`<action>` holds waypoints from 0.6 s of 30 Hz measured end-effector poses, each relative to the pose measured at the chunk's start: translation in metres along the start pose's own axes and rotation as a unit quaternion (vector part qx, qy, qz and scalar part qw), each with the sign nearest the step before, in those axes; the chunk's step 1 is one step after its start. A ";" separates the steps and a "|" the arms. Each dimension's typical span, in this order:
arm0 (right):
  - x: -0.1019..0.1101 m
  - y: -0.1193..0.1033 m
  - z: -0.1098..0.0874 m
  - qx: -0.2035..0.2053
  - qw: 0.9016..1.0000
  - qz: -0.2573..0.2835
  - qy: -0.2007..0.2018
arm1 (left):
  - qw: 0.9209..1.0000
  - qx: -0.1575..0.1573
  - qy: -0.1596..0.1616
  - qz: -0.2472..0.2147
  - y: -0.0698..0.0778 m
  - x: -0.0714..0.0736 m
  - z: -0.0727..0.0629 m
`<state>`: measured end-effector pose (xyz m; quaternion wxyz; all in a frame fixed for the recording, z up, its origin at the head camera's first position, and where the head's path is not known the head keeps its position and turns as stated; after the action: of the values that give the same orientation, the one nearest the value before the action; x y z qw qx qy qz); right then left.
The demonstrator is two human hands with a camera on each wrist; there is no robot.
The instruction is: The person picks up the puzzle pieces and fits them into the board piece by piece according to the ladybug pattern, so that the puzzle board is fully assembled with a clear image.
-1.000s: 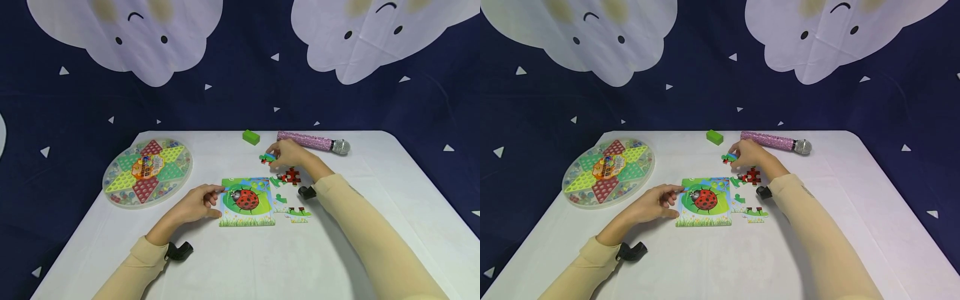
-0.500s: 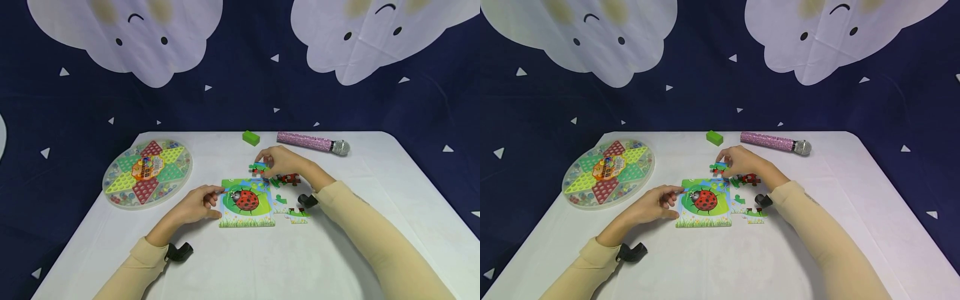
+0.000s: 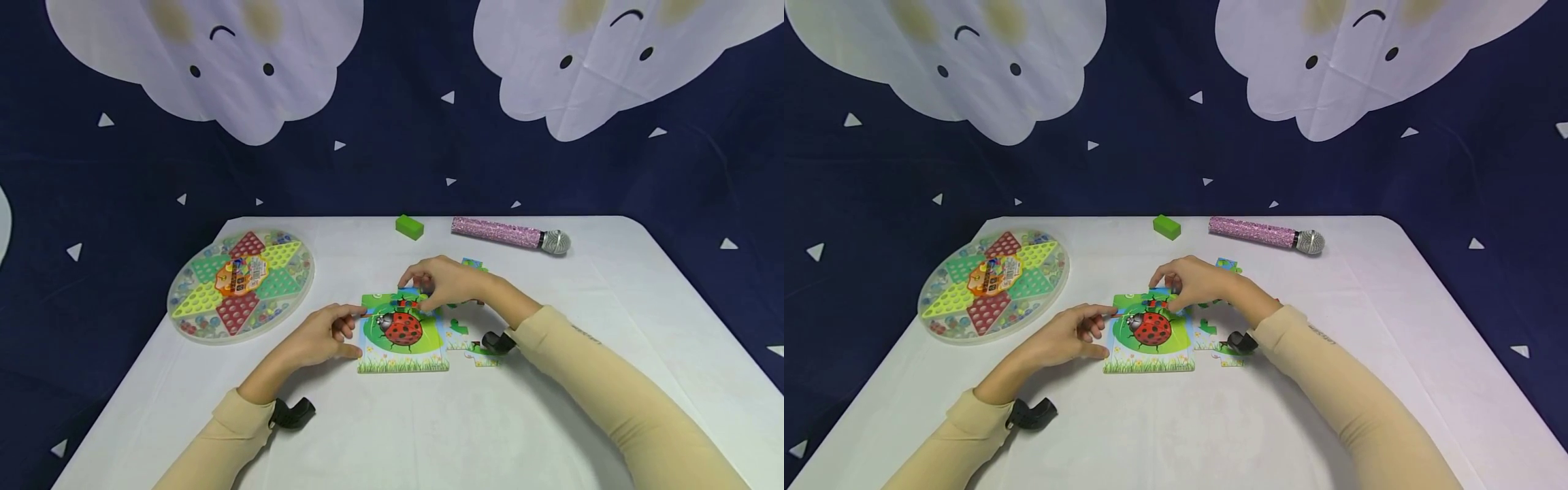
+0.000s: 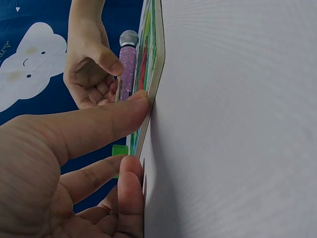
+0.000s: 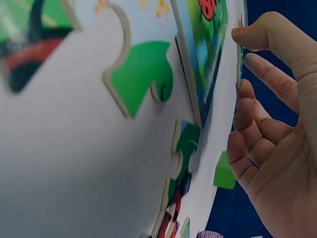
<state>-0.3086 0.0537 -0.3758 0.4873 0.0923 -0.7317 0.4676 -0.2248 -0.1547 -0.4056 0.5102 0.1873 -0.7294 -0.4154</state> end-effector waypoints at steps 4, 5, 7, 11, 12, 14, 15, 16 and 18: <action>-0.007 -0.005 0.003 0.008 1.000 -0.010 -0.015 | 1.000 0.002 0.001 -0.002 -0.001 0.000 0.000; -0.008 -0.006 0.003 0.012 1.000 -0.013 -0.018 | 1.000 0.001 0.001 -0.002 -0.001 -0.001 0.000; -0.011 -0.009 0.004 0.018 0.999 -0.019 -0.023 | 1.000 0.001 0.001 -0.002 -0.002 -0.001 0.000; -0.015 -0.012 0.006 0.028 0.999 -0.021 -0.031 | 1.000 -0.002 0.000 -0.002 -0.002 -0.001 0.000; -0.015 -0.013 0.006 0.028 0.999 -0.021 -0.032 | 1.000 -0.001 0.001 -0.001 -0.002 -0.001 0.000; -0.017 -0.013 0.007 0.027 0.999 -0.020 -0.034 | 1.000 -0.006 0.000 0.002 -0.001 -0.002 0.001; -0.018 -0.013 0.008 0.026 0.999 -0.021 -0.036 | 1.000 -0.007 -0.001 0.003 -0.001 -0.002 0.001; -0.018 -0.013 0.008 0.025 0.999 -0.021 -0.036 | 1.000 -0.007 -0.001 0.006 -0.001 -0.002 0.001; -0.019 -0.013 0.009 0.021 0.999 -0.023 -0.039 | 1.000 -0.008 -0.003 0.010 -0.001 -0.002 0.001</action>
<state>-0.2973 0.0336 -0.3839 0.4673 0.1373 -0.7376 0.4676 -0.2255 -0.1538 -0.4079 0.5140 0.1746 -0.7292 -0.4166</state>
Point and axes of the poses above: each hand's wrist, its own z-axis towards the middle knuckle, its own x-axis out of the back of the hand, y = z × x, the point moved 8 cm from there along z, towards the middle knuckle, and after that the axes turned 1 degree about -y, right-handed, at the moved point
